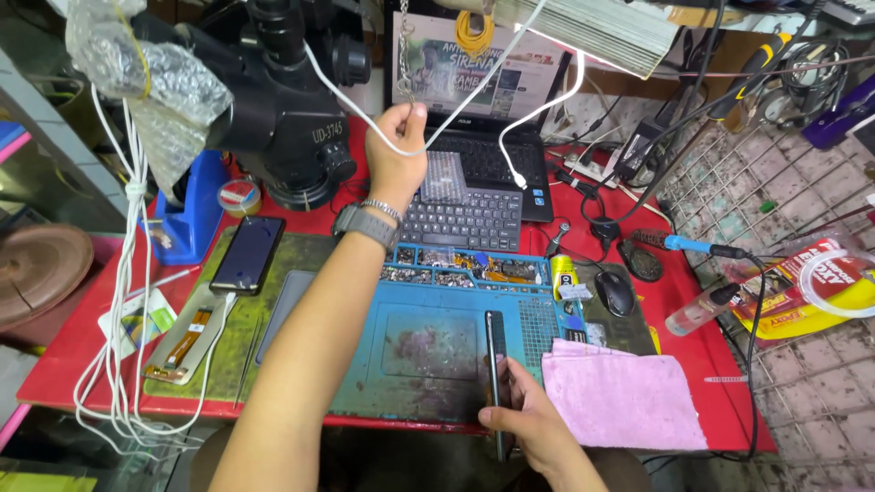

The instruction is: The person works at a cluttered electronics repair bench, using a blue plastic pry tool to open the back cover of a black smartphone. They then handle a second smartphone with a visible battery and internal components, placing it on the mat alongside the first device.

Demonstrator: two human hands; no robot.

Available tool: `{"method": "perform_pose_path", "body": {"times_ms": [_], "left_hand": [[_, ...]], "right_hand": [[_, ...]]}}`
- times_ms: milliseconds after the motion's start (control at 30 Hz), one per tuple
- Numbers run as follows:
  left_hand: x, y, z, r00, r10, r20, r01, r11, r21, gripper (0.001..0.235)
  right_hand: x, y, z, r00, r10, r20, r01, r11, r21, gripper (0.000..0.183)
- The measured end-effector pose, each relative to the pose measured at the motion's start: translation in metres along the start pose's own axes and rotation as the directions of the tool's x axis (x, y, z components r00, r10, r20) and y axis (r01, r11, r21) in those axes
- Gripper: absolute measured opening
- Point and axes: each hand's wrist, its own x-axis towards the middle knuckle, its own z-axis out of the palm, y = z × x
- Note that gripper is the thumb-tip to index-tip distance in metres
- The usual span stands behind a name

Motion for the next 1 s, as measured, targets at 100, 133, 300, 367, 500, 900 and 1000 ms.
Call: {"method": "perform_pose_path", "body": {"times_ms": [100, 133, 300, 367, 500, 900, 1000], "left_hand": [[-0.003, -0.011, 0.003, 0.993, -0.035, 0.113, 0.030, 0.999, 0.046, 0.035], [-0.006, -0.005, 0.000, 0.993, -0.033, 0.115, 0.027, 0.998, 0.048, 0.035], [-0.011, 0.034, -0.014, 0.869, -0.287, 0.403, 0.403, 0.882, -0.243, 0.019], [-0.011, 0.039, -0.018, 0.871, -0.272, 0.408, 0.404, 0.870, -0.283, 0.022], [-0.015, 0.051, -0.029, 0.847, -0.273, 0.457, 0.453, 0.820, -0.351, 0.027], [-0.022, 0.035, -0.029, 0.921, -0.105, 0.375, 0.222, 0.933, -0.283, 0.022], [-0.030, 0.055, -0.031, 0.910, -0.149, 0.387, 0.306, 0.871, -0.385, 0.024]], "right_hand": [[0.024, -0.013, -0.003, 0.998, -0.048, 0.029, 0.050, 0.997, -0.061, 0.051], [0.030, -0.023, 0.003, 0.998, -0.050, 0.031, 0.052, 0.997, -0.057, 0.051], [0.062, -0.065, 0.027, 0.996, -0.092, -0.005, 0.092, 0.995, -0.044, 0.038], [0.073, -0.076, 0.034, 0.972, -0.235, 0.015, 0.236, 0.972, -0.016, 0.038], [0.083, -0.115, 0.051, 0.922, -0.382, 0.060, 0.385, 0.921, -0.055, 0.039], [0.089, -0.165, 0.101, 0.920, -0.387, 0.055, 0.390, 0.919, -0.054, 0.036], [0.090, -0.162, 0.105, 0.915, -0.400, 0.046, 0.402, 0.914, -0.055, 0.034]]}}
